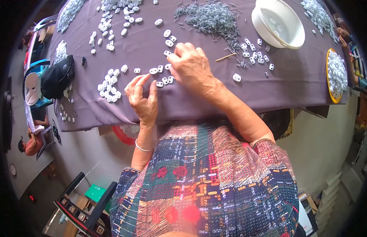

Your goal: The person assembles plastic components by hand, picking up small plastic pieces and springs from the table, inserting the springs into the plastic parts, and placing the assembled pieces back onto the table.

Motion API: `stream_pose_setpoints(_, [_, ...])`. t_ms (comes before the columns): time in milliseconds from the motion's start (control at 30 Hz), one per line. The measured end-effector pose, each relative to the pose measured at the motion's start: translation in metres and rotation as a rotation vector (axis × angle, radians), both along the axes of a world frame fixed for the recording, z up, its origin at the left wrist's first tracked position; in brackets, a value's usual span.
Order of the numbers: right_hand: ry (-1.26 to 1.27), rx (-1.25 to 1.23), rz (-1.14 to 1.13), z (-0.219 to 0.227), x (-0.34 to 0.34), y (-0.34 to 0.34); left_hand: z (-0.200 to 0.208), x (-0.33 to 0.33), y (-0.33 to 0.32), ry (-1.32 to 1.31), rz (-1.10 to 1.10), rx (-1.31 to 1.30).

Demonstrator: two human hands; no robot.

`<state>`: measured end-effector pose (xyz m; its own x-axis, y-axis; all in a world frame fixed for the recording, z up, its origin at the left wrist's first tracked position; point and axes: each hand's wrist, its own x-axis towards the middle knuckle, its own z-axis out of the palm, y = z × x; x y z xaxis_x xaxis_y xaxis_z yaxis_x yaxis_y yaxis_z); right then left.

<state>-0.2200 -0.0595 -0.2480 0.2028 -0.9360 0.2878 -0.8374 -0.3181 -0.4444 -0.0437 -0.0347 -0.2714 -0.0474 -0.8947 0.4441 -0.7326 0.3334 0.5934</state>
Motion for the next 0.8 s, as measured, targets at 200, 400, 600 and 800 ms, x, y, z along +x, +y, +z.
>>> stream_pose_setpoints(200, [0.116,-0.049,0.035,-0.010,0.012,-0.006,-0.005,0.000,0.000,0.091,0.030,0.016])
stream_pose_setpoints(400, [0.193,-0.113,0.059,0.000,-0.003,0.001,-0.007,0.003,0.001,0.108,0.035,0.031])
stream_pose_setpoints(600, [0.109,-0.069,0.072,-0.002,0.008,0.000,-0.006,0.004,0.000,0.103,0.039,0.022])
stream_pose_setpoints(800, [0.114,0.055,-0.002,-0.013,0.034,-0.013,-0.007,0.002,0.000,0.163,0.043,0.011])
